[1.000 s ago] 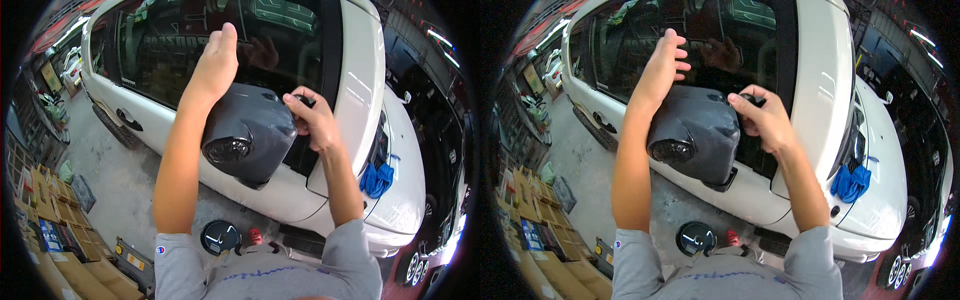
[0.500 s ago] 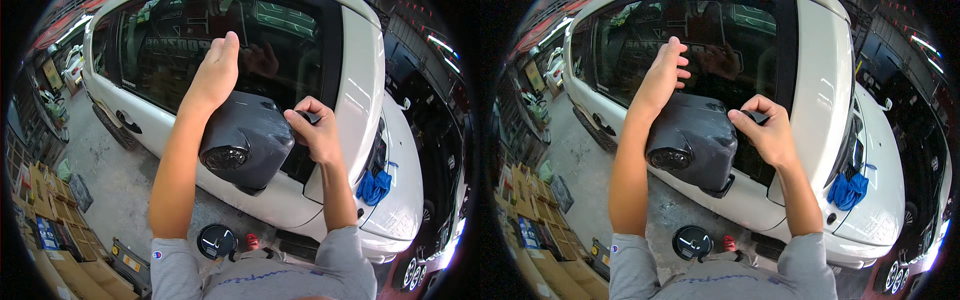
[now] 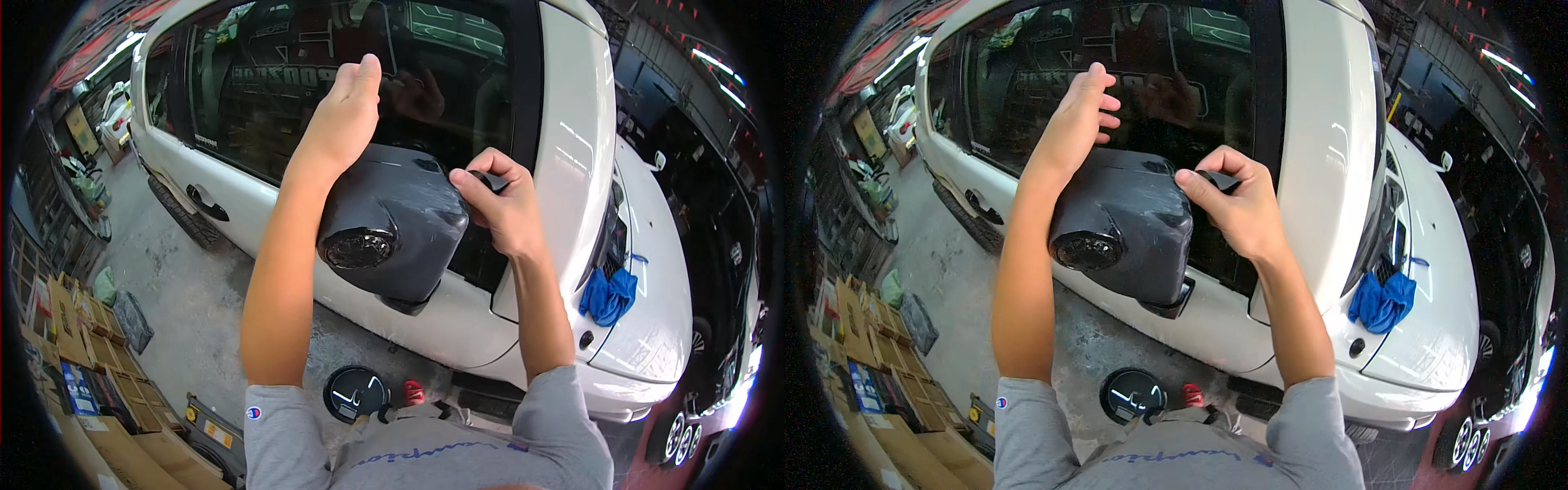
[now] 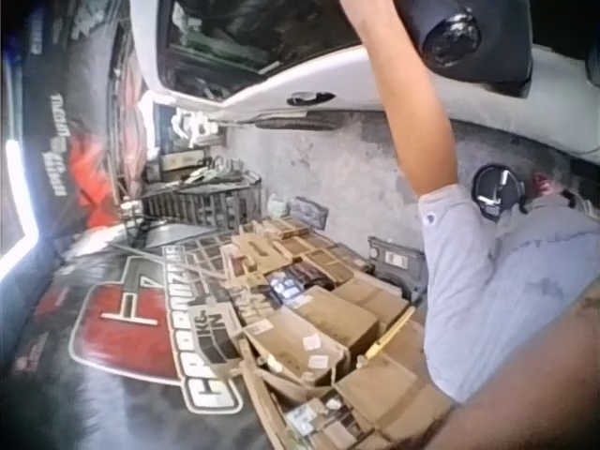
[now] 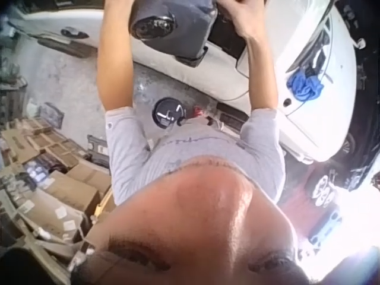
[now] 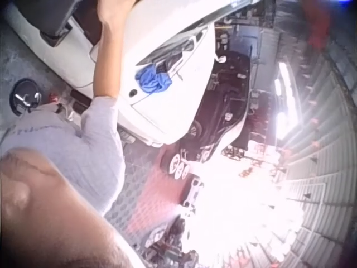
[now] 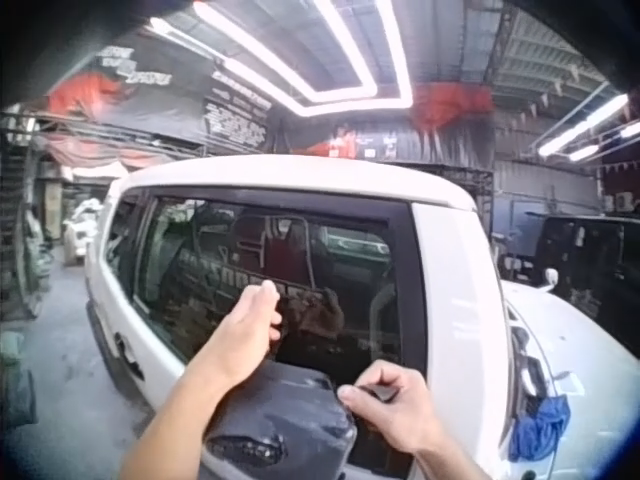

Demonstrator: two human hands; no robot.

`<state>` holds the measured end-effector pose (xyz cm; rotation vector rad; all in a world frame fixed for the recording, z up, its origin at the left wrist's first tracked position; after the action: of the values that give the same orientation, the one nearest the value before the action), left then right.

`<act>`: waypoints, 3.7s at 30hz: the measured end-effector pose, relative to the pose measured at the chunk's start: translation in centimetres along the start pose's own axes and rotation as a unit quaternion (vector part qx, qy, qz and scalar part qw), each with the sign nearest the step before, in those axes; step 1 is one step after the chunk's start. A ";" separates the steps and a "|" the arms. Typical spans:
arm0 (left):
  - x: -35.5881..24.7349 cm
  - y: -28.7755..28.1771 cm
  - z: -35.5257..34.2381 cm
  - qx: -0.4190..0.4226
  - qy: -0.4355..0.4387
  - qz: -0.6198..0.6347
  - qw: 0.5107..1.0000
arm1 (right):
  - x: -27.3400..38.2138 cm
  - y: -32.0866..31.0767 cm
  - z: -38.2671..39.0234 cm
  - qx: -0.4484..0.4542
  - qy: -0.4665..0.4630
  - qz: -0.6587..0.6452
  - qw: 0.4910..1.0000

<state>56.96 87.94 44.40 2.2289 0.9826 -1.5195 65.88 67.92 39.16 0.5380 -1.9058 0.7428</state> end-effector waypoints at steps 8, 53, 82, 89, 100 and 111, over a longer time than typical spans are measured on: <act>-0.3 -0.2 -0.1 -0.010 -0.005 -0.008 1.000 | 0.3 0.5 -1.8 0.003 0.004 0.011 1.000; -0.5 -1.0 0.1 -0.023 -0.018 -0.033 0.999 | -0.3 1.8 -1.7 0.018 -0.059 -0.126 0.990; -0.3 -1.3 -0.5 -0.015 -0.042 -0.073 0.996 | -0.8 2.2 1.6 -0.080 -0.092 -0.217 0.969; -0.5 -0.6 -0.3 -0.013 -0.040 -0.073 0.996 | 0.7 1.4 1.9 -0.085 -0.140 -0.123 0.979; -0.5 -2.1 -0.7 -0.024 -0.037 -0.084 0.995 | -2.5 2.5 3.1 -0.135 -0.083 -0.184 0.970; -1.3 -2.4 0.0 0.004 -0.035 -0.098 0.995 | -5.5 2.2 5.9 -0.203 -0.016 -0.353 0.913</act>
<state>55.04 89.20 45.96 2.1221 1.2049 -1.6718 63.01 65.65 31.60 0.8958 -1.6507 -0.1310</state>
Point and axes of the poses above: each hand's wrist, its own z-axis away from the middle knuckle, its own y-axis out of the palm, x = y × z, the point moved 9 cm from there along -z, towards the middle knuckle, and after that the axes turned 10 degrees about z, right-handed, at the moved point
